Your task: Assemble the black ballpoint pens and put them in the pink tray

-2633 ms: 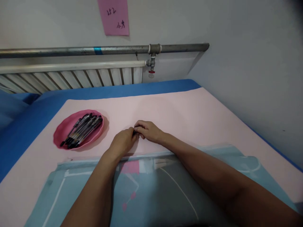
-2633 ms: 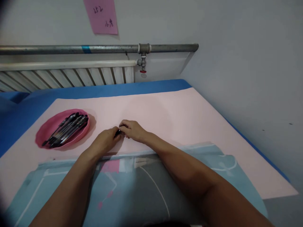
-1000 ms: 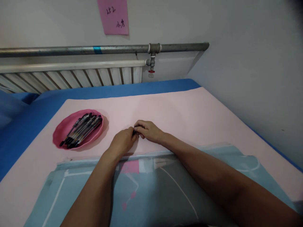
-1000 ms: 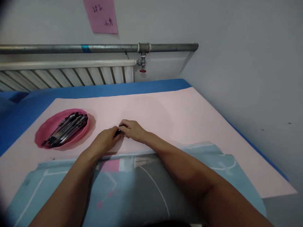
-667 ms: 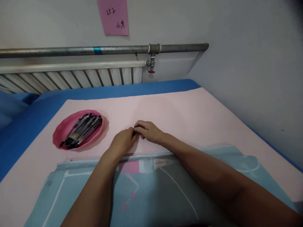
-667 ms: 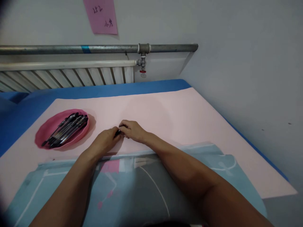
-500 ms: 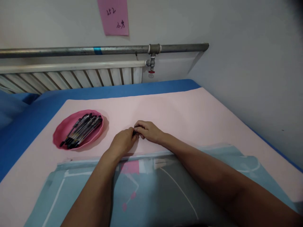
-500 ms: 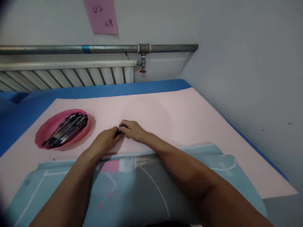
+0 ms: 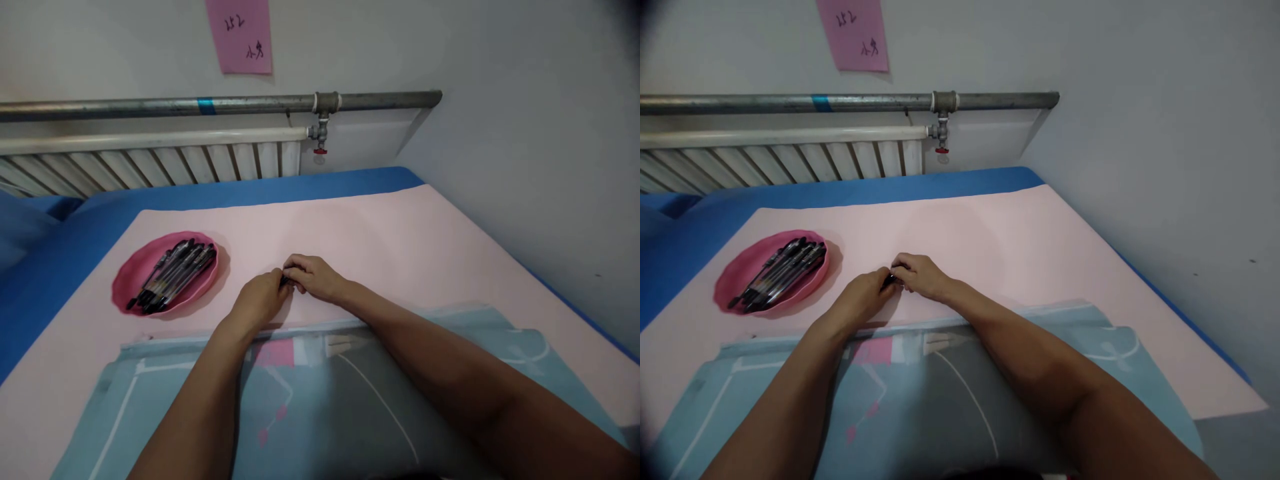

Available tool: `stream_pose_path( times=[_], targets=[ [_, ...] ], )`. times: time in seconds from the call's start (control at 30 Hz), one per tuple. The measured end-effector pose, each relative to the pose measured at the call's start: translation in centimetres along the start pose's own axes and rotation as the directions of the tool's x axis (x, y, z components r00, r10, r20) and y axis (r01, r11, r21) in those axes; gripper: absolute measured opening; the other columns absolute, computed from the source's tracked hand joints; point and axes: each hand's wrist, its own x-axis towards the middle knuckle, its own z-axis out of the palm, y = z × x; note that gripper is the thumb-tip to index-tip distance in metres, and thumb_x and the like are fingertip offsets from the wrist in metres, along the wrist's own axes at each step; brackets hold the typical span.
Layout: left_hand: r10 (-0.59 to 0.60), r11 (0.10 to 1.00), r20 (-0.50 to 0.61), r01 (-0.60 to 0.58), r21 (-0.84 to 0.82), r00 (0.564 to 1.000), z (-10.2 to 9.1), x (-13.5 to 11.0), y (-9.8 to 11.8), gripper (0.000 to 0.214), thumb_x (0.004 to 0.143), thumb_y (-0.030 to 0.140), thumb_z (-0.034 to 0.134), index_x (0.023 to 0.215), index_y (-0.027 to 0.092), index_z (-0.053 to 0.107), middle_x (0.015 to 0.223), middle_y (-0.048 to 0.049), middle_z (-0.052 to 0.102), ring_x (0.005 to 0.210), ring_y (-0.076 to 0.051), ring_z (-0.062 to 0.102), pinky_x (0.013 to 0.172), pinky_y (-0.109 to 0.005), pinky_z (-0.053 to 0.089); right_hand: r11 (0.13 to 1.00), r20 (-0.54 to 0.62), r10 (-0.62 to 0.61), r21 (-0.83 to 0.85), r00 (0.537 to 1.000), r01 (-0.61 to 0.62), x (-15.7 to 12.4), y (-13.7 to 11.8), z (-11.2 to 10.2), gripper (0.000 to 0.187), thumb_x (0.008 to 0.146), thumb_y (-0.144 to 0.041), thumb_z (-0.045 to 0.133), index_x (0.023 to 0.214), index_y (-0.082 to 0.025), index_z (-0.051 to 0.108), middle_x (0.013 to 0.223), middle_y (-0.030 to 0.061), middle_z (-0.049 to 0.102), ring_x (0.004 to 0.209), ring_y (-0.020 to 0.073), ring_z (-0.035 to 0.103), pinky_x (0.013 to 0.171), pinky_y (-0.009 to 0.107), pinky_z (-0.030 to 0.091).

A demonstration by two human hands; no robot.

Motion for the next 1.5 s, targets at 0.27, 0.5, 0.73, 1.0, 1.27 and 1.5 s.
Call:
stream_pose_path(
  times=[0.27,0.5,0.73,1.0,1.27,1.5],
  targets=[
    [-0.011,1.000,0.008,0.011,0.005,1.000,-0.05,0.01,0.09,0.029,0.087,0.033,0.035,0.100,0.015,0.054,0.092,-0.0114,0.067,0.084,-0.024,0.063,0.064,-0.030,0.041,1.000,0.002,0.000,0.004,1.000,0.000,-0.01,0.06,-0.04,0.011,0.080,-0.020,0.045,0.077,-0.016,0.055,0.048,-0.0064,0.045,0.045,0.0078,0.045,0.047,0.019,0.037],
    [-0.019,1.000,0.013,0.019,0.011,1.000,0.01,0.10,0.11,0.029,0.087,0.033,0.036,0.101,0.015,0.054,0.093,-0.0107,0.067,0.085,-0.022,0.062,0.067,-0.030,0.042,1.000,0.006,0.003,0.005,1.000,-0.003,0.05,0.15,-0.03,0.010,0.080,-0.019,0.045,0.077,-0.016,0.055,0.048,-0.0065,0.045,0.046,0.0078,0.045,0.048,0.019,0.038],
    [-0.005,1.000,0.003,0.005,0.003,1.000,-0.01,0.01,0.05,0.029,0.087,0.034,0.036,0.101,0.015,0.054,0.092,-0.0118,0.067,0.083,-0.024,0.062,0.066,-0.031,0.042,1.000,0.006,-0.015,0.008,1.000,0.015,0.00,0.29,-0.03,0.011,0.080,-0.020,0.045,0.078,-0.016,0.055,0.048,-0.0063,0.045,0.046,0.0081,0.045,0.049,0.020,0.038],
    [-0.017,1.000,0.022,0.017,0.003,1.000,-0.11,0.02,0.20,0.029,0.087,0.034,0.036,0.101,0.015,0.054,0.092,-0.0110,0.067,0.084,-0.023,0.062,0.066,-0.030,0.041,1.000,0.006,-0.001,0.004,1.000,0.001,-0.06,0.06,-0.03,0.010,0.080,-0.019,0.045,0.077,-0.016,0.054,0.047,-0.0065,0.045,0.046,0.0079,0.045,0.048,0.020,0.037],
    [-0.002,1.000,0.005,0.002,0.008,1.000,0.03,0.08,0.10,0.028,0.087,0.033,0.037,0.099,0.016,0.054,0.091,-0.0115,0.067,0.083,-0.025,0.063,0.064,-0.030,0.041,1.000,0.000,0.000,-0.002,1.000,0.000,-0.04,0.03,-0.04,0.010,0.080,-0.019,0.045,0.076,-0.017,0.054,0.047,-0.0064,0.045,0.045,0.0082,0.045,0.048,0.020,0.038],
    [0.036,0.999,-0.031,-0.035,0.014,0.999,-0.01,-0.19,0.06,0.025,0.087,0.031,0.035,0.096,0.016,0.052,0.090,-0.0124,0.068,0.081,-0.025,0.063,0.061,-0.030,0.038,1.000,0.002,-0.012,0.013,1.000,0.012,-0.10,-0.05,-0.03,0.010,0.080,-0.019,0.045,0.076,-0.017,0.054,0.047,-0.0052,0.046,0.046,0.0096,0.045,0.049,0.022,0.038]
  ],
)
